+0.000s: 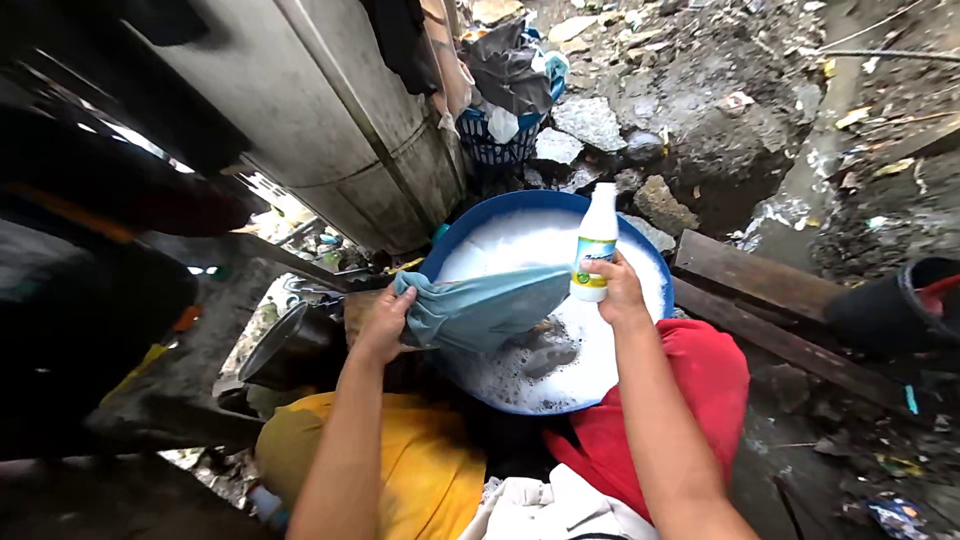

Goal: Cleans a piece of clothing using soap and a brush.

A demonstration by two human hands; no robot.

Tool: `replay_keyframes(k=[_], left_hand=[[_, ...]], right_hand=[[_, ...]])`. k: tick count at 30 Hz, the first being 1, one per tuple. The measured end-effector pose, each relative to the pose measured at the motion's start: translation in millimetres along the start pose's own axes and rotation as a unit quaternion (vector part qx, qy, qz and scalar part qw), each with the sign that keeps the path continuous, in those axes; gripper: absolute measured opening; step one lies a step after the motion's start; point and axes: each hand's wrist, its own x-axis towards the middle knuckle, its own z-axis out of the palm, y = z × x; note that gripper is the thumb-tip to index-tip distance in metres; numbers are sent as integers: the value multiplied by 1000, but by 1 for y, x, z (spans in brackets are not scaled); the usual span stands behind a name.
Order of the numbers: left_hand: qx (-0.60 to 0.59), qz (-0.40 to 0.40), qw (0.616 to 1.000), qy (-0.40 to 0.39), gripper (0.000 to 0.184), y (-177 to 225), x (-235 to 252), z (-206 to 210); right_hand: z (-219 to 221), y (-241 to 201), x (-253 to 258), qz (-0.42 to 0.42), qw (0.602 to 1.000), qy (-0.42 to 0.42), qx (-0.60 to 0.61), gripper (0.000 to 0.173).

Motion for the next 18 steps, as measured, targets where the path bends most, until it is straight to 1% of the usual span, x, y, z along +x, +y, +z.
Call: replay_keyframes(k=[3,5,6,8,9,10,11,12,13,14,15,16,18], left_hand=[[83,53,995,-34,31,32,-20,-18],[82,62,993,-52,28,48,-28,-21],[51,51,996,-47,26,55,-28,-19],[-86,23,996,-8,29,56,-15,-15],[-176,14,984,13,37,47,-3,-12],[-240,8,971,14,50,30,8,-8],[-259,-12,966,3,65,8,15,-4],[-232,-44,972,-15,75,-17,20,4],[-163,-72,984,-29,71,-38,24,13],[-92,-97,991,-28,59,-55,31,20],[-48,-114,992,-8,48,-68,38,23],[-26,-123,992,31,45,-78,45,22],[-38,-119,984,126,44,-92,51,15]], right_hand=[[-5,-27,-5,-52,999,-1,14,42],[-4,-39,-4,-92,995,-20,24,45],[-1,-45,-1,-110,993,-32,27,48],[7,-50,12,-132,989,-58,29,54],[12,-49,21,-128,989,-72,21,56],[16,-45,30,-107,990,-88,1,57],[19,-41,38,-68,992,-103,-37,56],[21,-36,45,-26,988,-111,-103,55],[22,-32,50,9,974,-119,-191,56],[22,-28,55,32,949,-132,-284,57],[19,-21,60,40,916,-146,-370,58],[15,-12,63,36,881,-163,-443,59],[7,4,64,19,813,-197,-548,59]])
